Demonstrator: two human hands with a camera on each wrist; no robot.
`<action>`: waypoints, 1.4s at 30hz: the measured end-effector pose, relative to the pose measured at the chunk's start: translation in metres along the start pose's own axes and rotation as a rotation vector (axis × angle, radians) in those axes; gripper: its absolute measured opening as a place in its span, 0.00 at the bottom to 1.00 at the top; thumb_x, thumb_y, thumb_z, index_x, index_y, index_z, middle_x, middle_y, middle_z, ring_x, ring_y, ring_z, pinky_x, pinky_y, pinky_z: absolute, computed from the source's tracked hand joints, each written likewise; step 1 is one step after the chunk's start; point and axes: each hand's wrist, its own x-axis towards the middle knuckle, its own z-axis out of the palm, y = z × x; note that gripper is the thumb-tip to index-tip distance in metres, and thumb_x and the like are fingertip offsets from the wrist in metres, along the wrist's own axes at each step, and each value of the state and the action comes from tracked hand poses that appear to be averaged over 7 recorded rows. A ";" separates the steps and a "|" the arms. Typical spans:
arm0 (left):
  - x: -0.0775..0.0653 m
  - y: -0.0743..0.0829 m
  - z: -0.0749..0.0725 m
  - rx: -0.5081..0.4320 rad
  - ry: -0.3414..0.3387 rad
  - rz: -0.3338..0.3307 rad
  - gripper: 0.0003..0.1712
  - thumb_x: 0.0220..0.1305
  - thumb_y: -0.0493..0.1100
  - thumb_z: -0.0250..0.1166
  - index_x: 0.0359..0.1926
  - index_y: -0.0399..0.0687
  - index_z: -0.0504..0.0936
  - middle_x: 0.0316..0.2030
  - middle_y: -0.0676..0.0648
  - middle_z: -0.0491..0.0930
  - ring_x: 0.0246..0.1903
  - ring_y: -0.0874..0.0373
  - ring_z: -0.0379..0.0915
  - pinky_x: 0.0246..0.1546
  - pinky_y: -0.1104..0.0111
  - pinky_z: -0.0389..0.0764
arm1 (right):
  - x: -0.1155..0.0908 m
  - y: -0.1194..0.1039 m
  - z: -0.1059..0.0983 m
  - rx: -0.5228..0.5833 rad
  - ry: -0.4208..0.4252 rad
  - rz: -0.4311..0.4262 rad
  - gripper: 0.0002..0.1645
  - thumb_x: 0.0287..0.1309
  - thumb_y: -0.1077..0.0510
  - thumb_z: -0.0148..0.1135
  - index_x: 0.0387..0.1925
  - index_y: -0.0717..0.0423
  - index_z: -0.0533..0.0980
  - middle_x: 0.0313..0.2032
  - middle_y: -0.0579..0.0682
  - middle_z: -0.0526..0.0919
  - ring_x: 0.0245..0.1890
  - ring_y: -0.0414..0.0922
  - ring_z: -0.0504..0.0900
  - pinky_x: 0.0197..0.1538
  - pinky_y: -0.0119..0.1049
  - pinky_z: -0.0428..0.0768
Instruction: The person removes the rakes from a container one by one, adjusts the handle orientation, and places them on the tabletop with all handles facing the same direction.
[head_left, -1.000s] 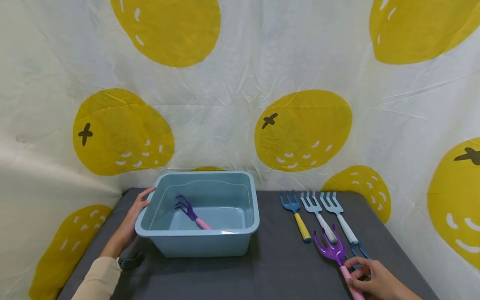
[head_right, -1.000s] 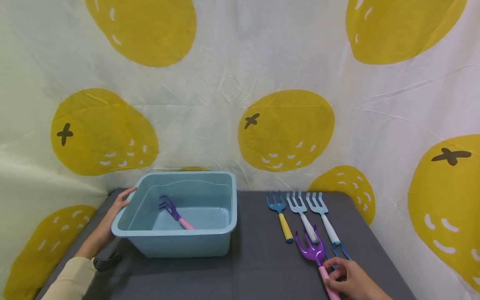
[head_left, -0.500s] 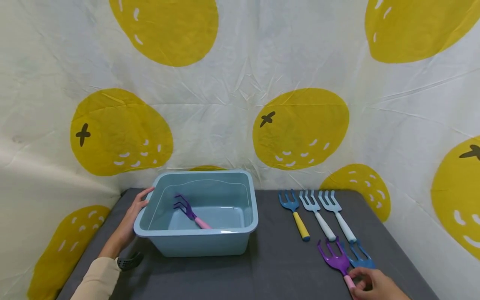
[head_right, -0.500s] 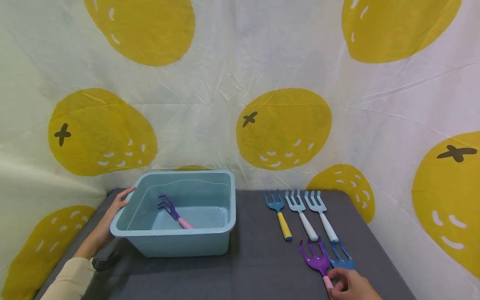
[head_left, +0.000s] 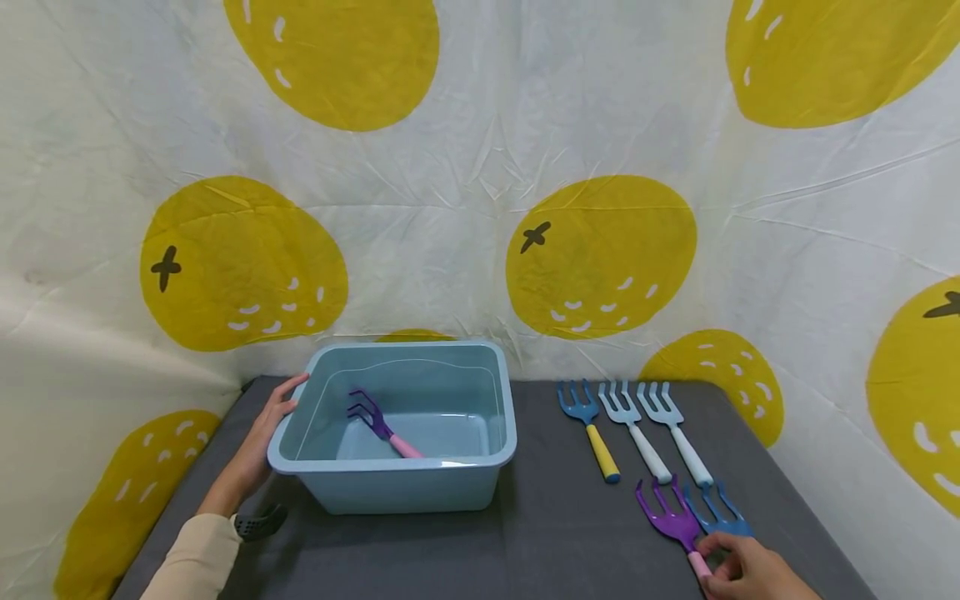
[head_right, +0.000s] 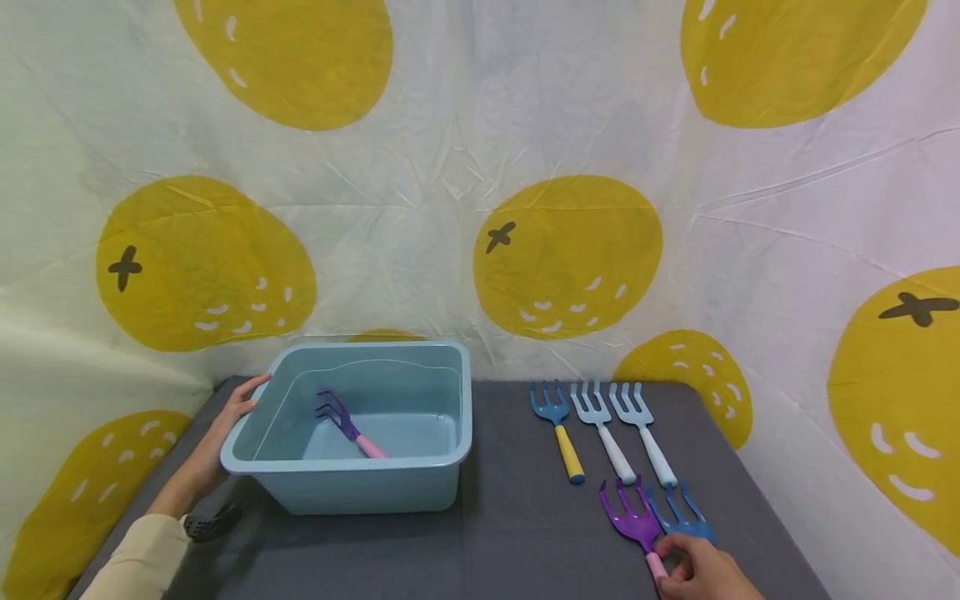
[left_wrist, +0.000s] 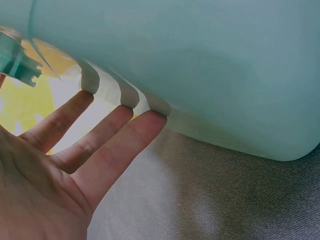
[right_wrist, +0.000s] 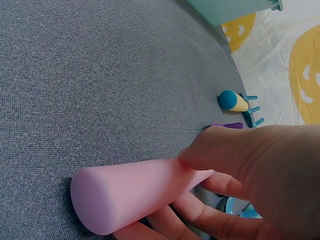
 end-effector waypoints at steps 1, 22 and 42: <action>0.000 0.000 0.000 -0.001 0.001 0.000 0.32 0.82 0.60 0.37 0.82 0.67 0.47 0.79 0.39 0.39 0.70 0.32 0.48 0.65 0.29 0.56 | 0.001 0.000 0.000 0.002 -0.003 -0.005 0.14 0.62 0.59 0.69 0.46 0.61 0.78 0.25 0.47 0.80 0.28 0.46 0.78 0.35 0.42 0.78; 0.001 0.000 -0.002 0.024 0.029 -0.015 0.34 0.82 0.62 0.38 0.82 0.61 0.47 0.80 0.38 0.40 0.69 0.35 0.52 0.64 0.39 0.65 | 0.010 -0.095 -0.055 -0.232 0.200 -0.361 0.34 0.61 0.51 0.73 0.62 0.63 0.72 0.34 0.47 0.85 0.18 0.42 0.78 0.22 0.37 0.78; 0.004 -0.002 0.003 0.026 0.039 -0.021 0.35 0.81 0.63 0.39 0.82 0.61 0.47 0.80 0.38 0.39 0.70 0.33 0.51 0.65 0.33 0.61 | 0.060 -0.268 -0.068 -0.455 0.114 -0.699 0.31 0.63 0.53 0.72 0.64 0.56 0.72 0.46 0.56 0.85 0.34 0.44 0.87 0.36 0.38 0.84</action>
